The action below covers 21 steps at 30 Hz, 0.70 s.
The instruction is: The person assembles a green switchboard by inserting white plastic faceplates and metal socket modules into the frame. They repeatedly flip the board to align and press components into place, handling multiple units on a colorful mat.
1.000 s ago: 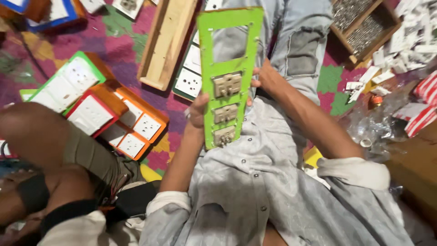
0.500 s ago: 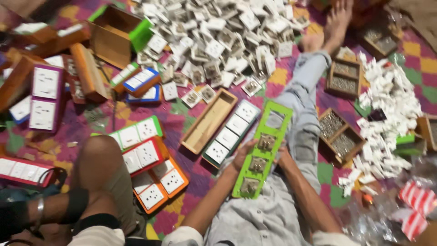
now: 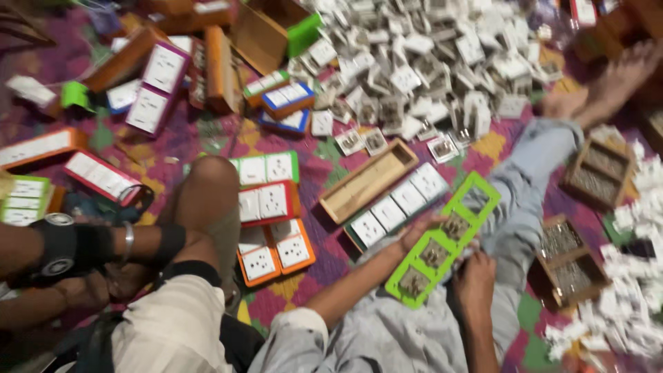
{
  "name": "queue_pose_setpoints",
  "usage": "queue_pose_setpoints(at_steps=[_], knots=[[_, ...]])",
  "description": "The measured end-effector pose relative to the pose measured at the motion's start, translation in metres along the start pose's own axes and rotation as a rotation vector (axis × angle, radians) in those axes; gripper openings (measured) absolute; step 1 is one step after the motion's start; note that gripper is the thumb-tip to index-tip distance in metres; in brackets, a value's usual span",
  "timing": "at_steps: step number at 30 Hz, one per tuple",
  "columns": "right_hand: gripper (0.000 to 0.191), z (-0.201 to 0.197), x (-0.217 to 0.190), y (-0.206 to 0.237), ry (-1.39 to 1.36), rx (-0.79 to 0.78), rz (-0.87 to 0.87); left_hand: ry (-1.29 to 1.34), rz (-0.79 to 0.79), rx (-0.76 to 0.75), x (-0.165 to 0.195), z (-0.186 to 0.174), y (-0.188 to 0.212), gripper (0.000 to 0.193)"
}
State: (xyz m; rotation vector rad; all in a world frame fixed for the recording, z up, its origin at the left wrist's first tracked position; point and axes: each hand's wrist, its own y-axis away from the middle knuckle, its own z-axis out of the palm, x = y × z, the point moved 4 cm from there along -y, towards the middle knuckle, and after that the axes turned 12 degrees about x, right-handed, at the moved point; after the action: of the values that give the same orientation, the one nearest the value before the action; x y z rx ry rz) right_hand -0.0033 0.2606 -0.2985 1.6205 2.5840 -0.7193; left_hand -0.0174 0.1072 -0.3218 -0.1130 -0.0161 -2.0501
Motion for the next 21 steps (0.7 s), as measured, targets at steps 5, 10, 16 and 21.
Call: queue_pose_setpoints(at_steps=[5,10,16,21], knots=[[0.016,-0.022,0.011,0.003,-0.266,0.203,0.254,-0.165,0.011,0.108,-0.013,-0.005,-0.002,0.068],[0.015,-0.011,0.031,-0.006,-0.99,0.305,0.555,-0.202,0.007,0.233,-0.014,-0.01,-0.003,0.067],[0.011,0.002,0.061,-0.011,-1.092,0.373,0.615,-0.211,-0.035,0.292,-0.025,-0.017,0.0,0.069],[0.012,0.003,0.063,-0.012,-1.158,0.467,0.615,-0.222,-0.052,0.307,-0.021,-0.004,-0.002,0.065]])
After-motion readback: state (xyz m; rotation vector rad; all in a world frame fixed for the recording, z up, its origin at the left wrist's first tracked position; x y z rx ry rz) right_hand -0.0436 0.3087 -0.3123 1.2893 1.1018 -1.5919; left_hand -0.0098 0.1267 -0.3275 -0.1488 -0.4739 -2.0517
